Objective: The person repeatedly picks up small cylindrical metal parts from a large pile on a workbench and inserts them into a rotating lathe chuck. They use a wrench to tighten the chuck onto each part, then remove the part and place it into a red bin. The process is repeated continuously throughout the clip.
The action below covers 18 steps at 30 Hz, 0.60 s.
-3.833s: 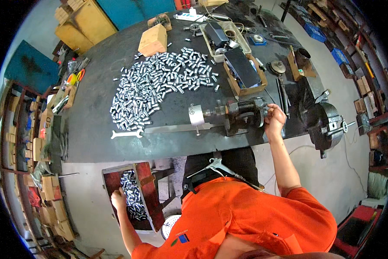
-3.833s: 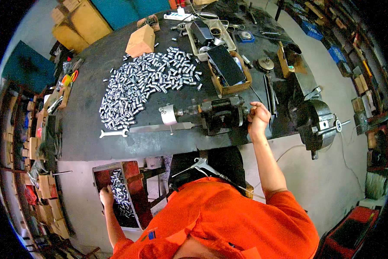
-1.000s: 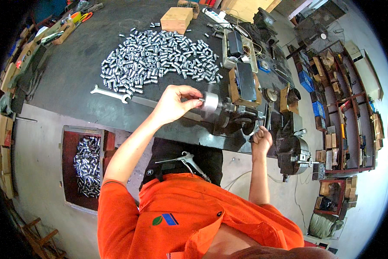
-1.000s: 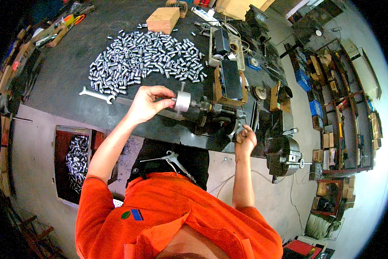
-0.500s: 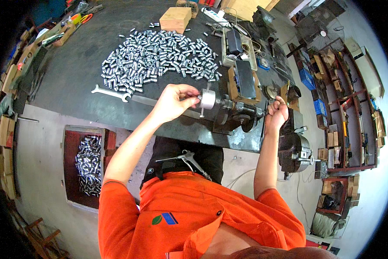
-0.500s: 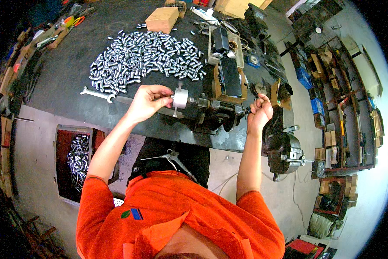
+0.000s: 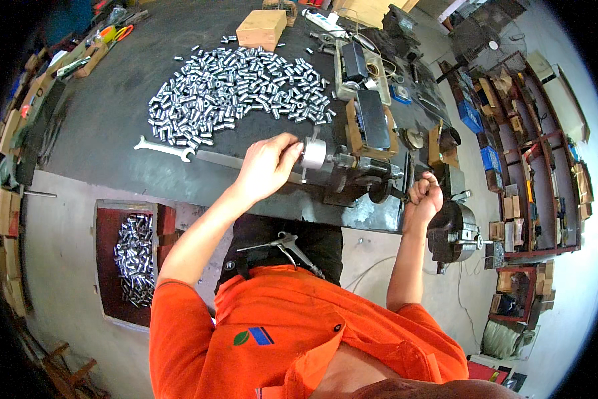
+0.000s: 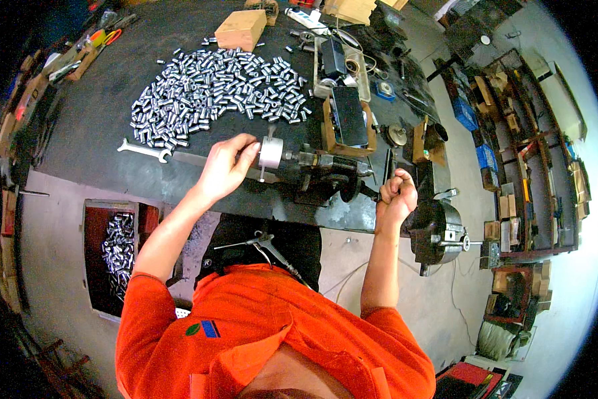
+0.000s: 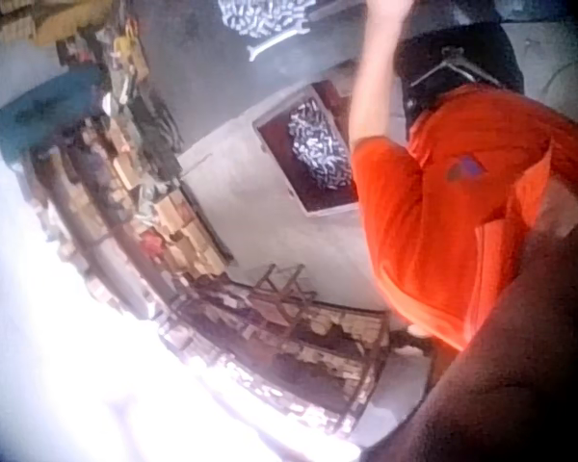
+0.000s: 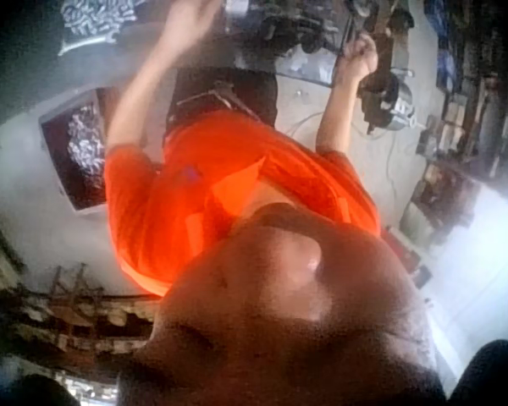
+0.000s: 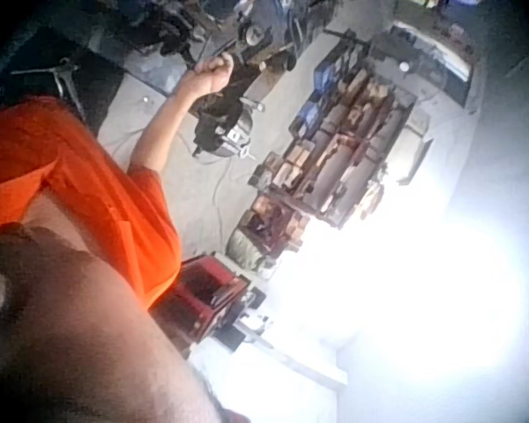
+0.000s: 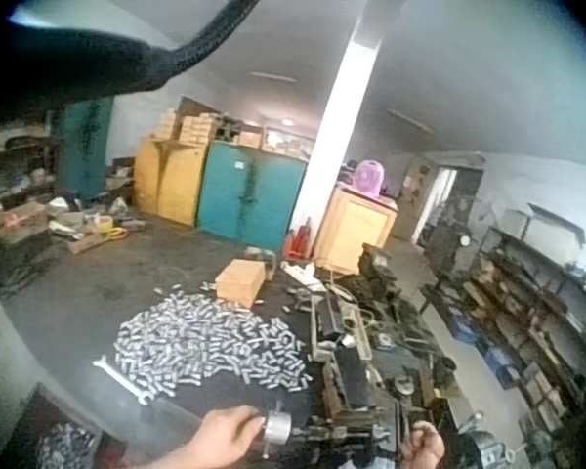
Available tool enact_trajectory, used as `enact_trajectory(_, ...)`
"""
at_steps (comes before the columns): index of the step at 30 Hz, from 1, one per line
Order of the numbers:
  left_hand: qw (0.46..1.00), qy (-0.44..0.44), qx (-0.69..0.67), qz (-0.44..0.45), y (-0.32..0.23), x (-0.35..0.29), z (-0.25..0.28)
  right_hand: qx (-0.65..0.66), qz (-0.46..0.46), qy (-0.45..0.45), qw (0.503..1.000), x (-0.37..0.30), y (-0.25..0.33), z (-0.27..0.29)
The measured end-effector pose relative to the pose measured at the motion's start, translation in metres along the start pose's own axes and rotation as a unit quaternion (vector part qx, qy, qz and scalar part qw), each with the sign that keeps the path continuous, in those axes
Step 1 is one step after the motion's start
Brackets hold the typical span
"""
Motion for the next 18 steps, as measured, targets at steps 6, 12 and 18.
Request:
enact_trajectory(6,1.0,0.002,0.024,0.008,0.002,-0.004,-0.006,-0.009,-0.026,-0.034,0.999,-0.019,-0.008,0.007)
enact_trajectory(12,0.998,0.031,-0.017,0.057,0.019,-0.001,-0.016,-0.003,-0.087,-0.138,0.987,-0.022,-0.069,0.076)
enact_trajectory(18,0.975,0.143,-0.121,0.12,0.016,0.002,-0.021,-0.232,0.099,-0.027,0.967,0.083,-0.089,0.081)
Point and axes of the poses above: each hand's wrist, its own x-axis towards the middle knuckle, its own z-axis out of the back of the hand, y = z × x, the point moved 9 cm from there along x, towards the middle knuckle, and after that the axes turned 9 degrees about x, right-handed, at the moved point
